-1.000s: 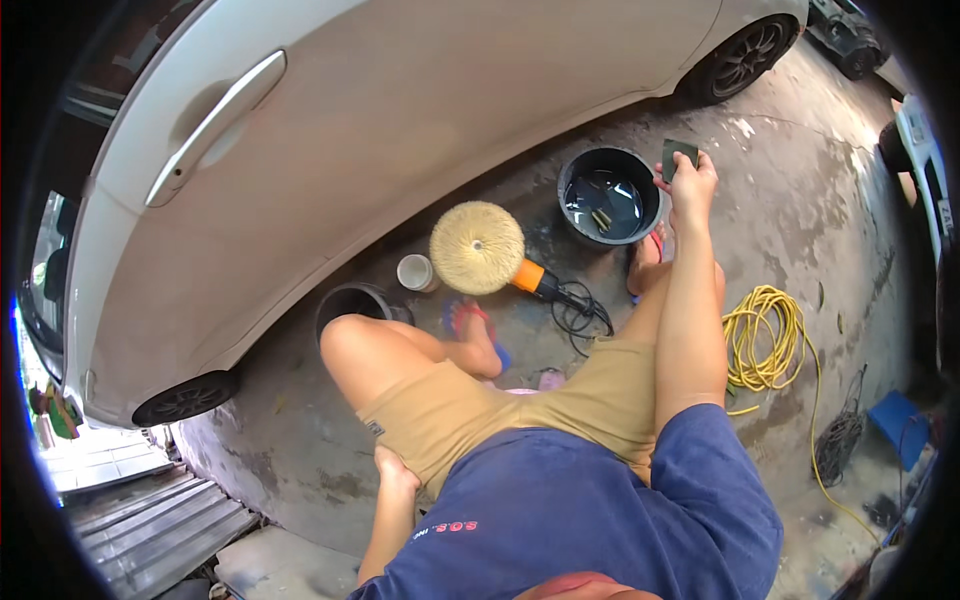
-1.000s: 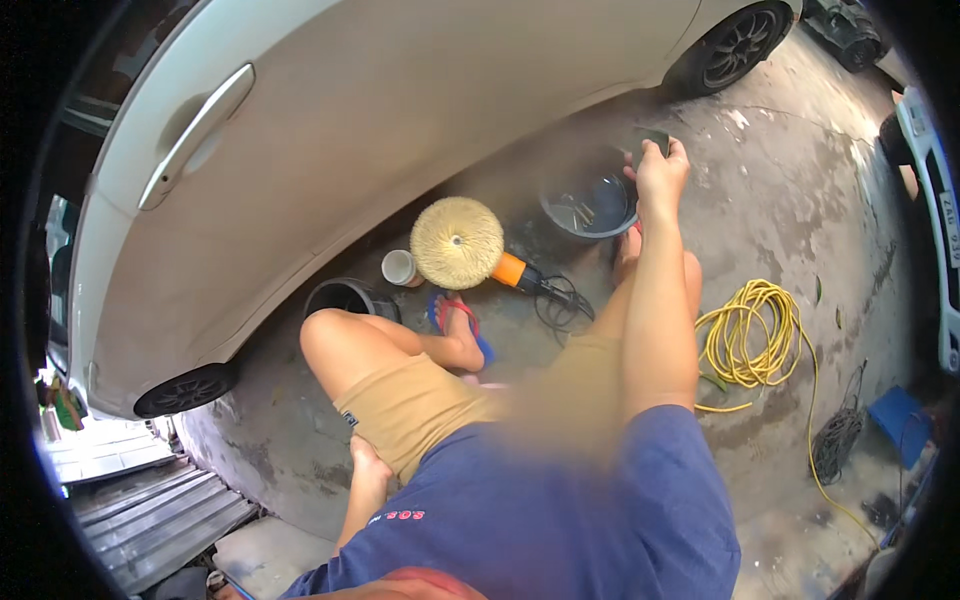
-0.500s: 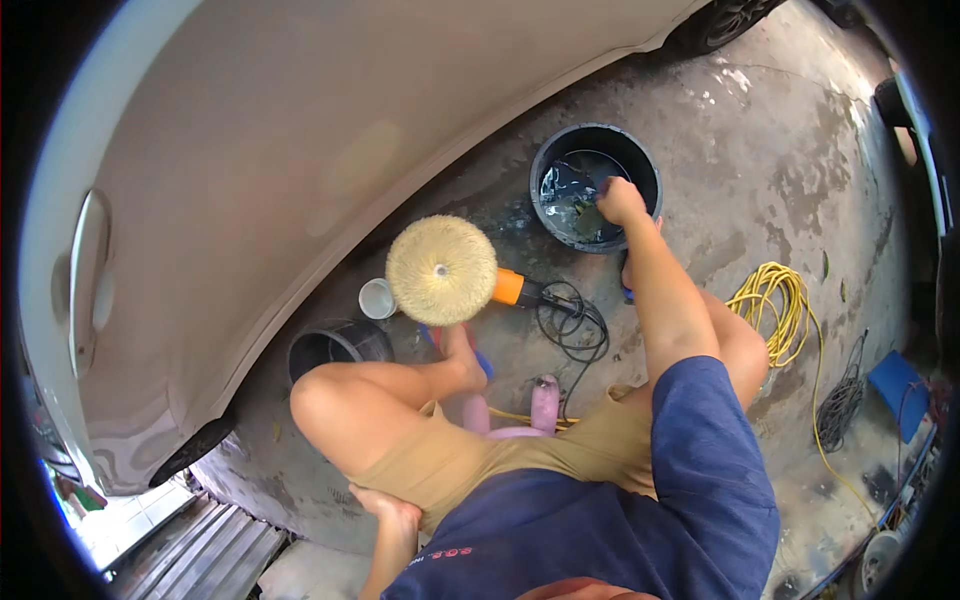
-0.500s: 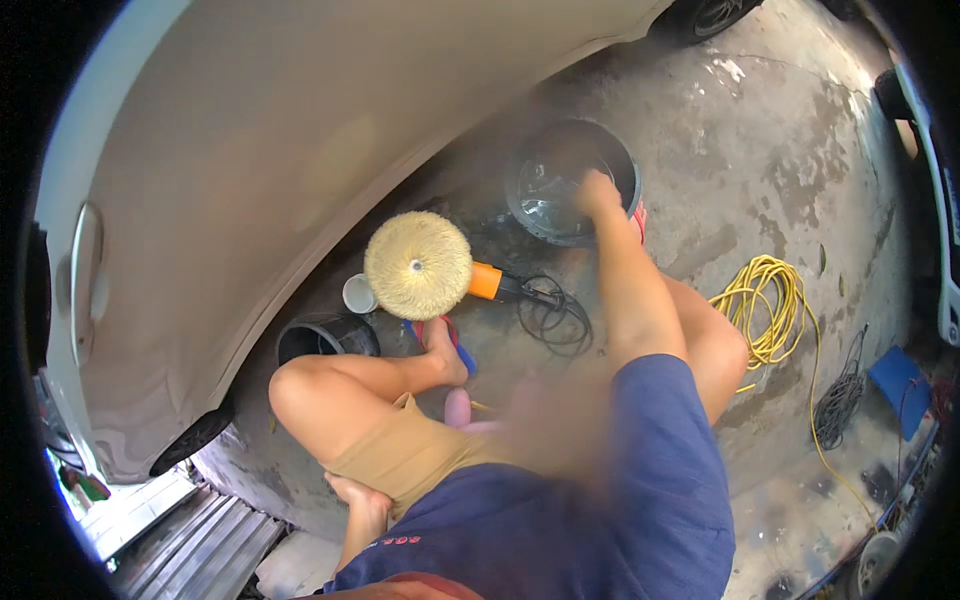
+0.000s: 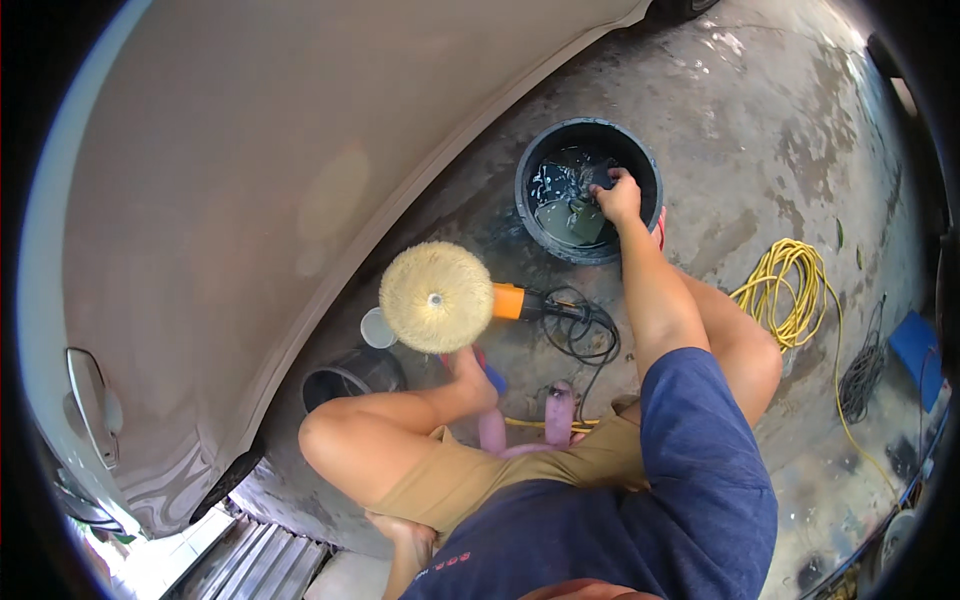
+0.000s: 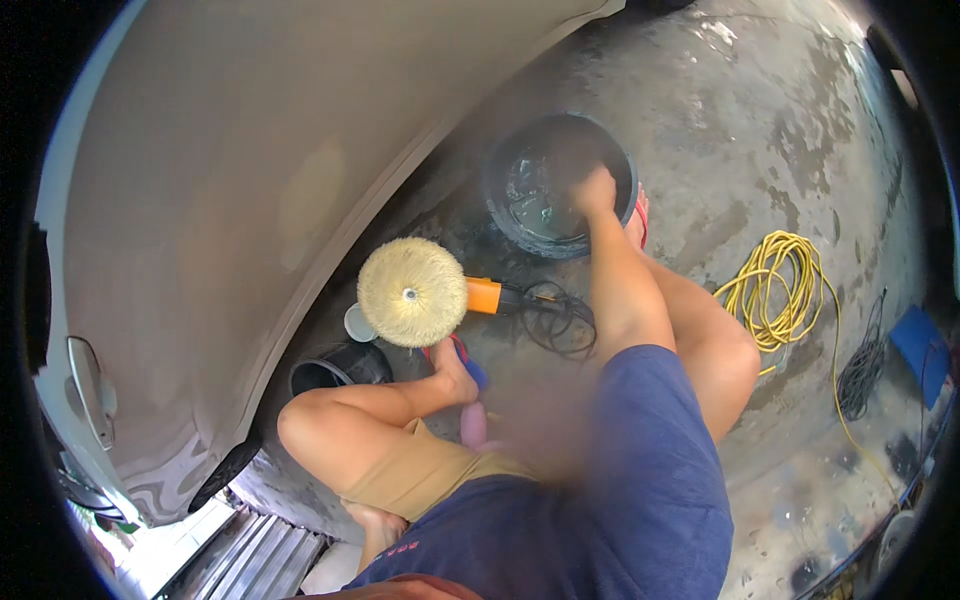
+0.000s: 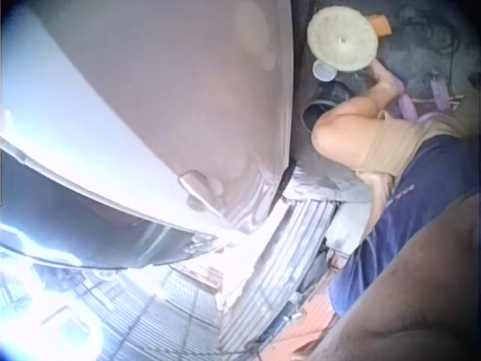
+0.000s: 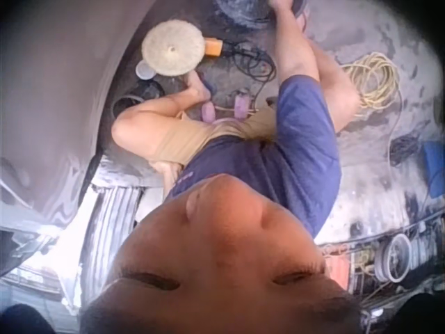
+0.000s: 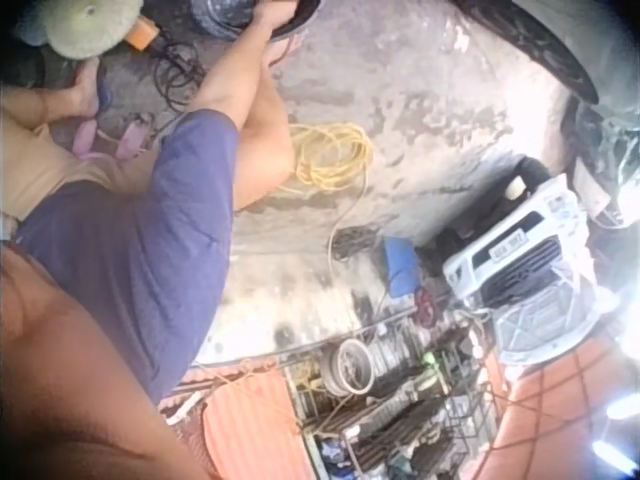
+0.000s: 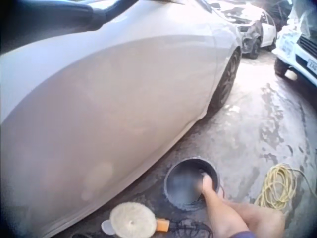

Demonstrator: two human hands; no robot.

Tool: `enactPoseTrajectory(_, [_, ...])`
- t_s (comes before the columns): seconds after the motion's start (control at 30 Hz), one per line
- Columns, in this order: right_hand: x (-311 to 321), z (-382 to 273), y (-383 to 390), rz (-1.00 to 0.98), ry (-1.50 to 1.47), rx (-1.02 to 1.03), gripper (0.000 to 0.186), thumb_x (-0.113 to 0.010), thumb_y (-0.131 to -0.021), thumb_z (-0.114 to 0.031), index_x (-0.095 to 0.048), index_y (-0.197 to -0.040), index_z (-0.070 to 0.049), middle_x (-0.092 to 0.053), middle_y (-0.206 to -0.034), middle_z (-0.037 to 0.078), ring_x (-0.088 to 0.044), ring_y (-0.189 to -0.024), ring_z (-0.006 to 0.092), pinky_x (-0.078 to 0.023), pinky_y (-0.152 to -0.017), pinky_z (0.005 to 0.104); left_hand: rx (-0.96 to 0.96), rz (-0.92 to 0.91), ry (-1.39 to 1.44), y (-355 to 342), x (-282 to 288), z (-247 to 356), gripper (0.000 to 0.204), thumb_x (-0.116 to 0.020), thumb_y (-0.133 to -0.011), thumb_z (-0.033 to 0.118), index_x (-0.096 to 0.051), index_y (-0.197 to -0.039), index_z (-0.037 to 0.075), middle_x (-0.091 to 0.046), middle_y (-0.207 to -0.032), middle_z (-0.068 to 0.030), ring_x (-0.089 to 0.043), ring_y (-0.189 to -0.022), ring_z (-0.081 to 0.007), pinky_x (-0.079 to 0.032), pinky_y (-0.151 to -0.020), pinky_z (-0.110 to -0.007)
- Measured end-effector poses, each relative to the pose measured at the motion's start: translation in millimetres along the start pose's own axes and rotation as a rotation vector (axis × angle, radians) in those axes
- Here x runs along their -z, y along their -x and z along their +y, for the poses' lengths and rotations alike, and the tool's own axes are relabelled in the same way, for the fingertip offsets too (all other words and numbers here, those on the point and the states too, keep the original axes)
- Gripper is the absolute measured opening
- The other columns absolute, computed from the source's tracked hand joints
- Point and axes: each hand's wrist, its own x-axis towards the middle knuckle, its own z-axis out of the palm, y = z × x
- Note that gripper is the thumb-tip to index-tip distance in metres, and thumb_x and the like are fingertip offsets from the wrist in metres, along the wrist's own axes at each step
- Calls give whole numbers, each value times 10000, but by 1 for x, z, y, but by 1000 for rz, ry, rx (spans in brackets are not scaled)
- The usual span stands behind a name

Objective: The person sands the surface of a car door near the handle with a small piece of sandpaper, dipping it into a bucket of water, and then wipes the area with a cloth.

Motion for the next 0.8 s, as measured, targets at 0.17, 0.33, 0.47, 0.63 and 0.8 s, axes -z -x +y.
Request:
enactPoseTrajectory(0.17, [23, -41, 48, 250, 68, 184, 598, -838, -761, -126, -632, -1319, -72, -649, -1255, 188, -624, -1175, 390, -518, -988, 470, -45, 68, 27, 12, 5, -5, 785, -284, -993, 674, -529, -1432, 72, -582, -1412, -143, -583, -1257, -368, -524, -1013, -517])
enactPoseTrajectory(0.33, [-26, -53, 48, -65, 614, 477, 457, -750, -863, -269, -672, -1300, -159, -530, -1410, 161, -506, -1291, 424, -413, -1080, 546, -24, -12, 15, 16, 13, -13, 800, -274, -991, 691, -524, -1441, 79, -565, -1433, -143, -562, -1282, -369, -509, -1025, -530])
enactPoseTrajectory(0.47, [-53, -68, 62, -124, 516, 397, 399, -730, -889, -311, -714, -1248, -137, -563, -1425, 146, -518, -1298, 404, -374, -1109, 565, 43, 26, 46, -4, 47, -14, 785, -224, -1021, 667, -494, -1480, 90, -545, -1471, -150, -531, -1321, -396, -481, -1063, -545])
enactPoseTrajectory(0.63, [-27, -54, 49, 131, -151, 152, 303, -753, -870, -289, -774, -1091, -83, -745, -1132, 104, -610, -1264, 260, -390, -1127, 496, -85, 72, 83, -9, 38, -23, 776, -231, -1024, 664, -500, -1471, 88, -543, -1472, -147, -537, -1318, -382, -473, -1075, -516])
enactPoseTrajectory(0.8, [-15, -62, 64, -186, 313, 388, 515, -739, -883, -300, -657, -1375, -171, -566, -1457, 175, -435, -1438, 355, -364, -1142, 584, -24, 39, 116, 0, 38, -18, 813, -166, -1029, 671, -456, -1509, 82, -502, -1508, -128, -507, -1353, -352, -461, -1084, -489])
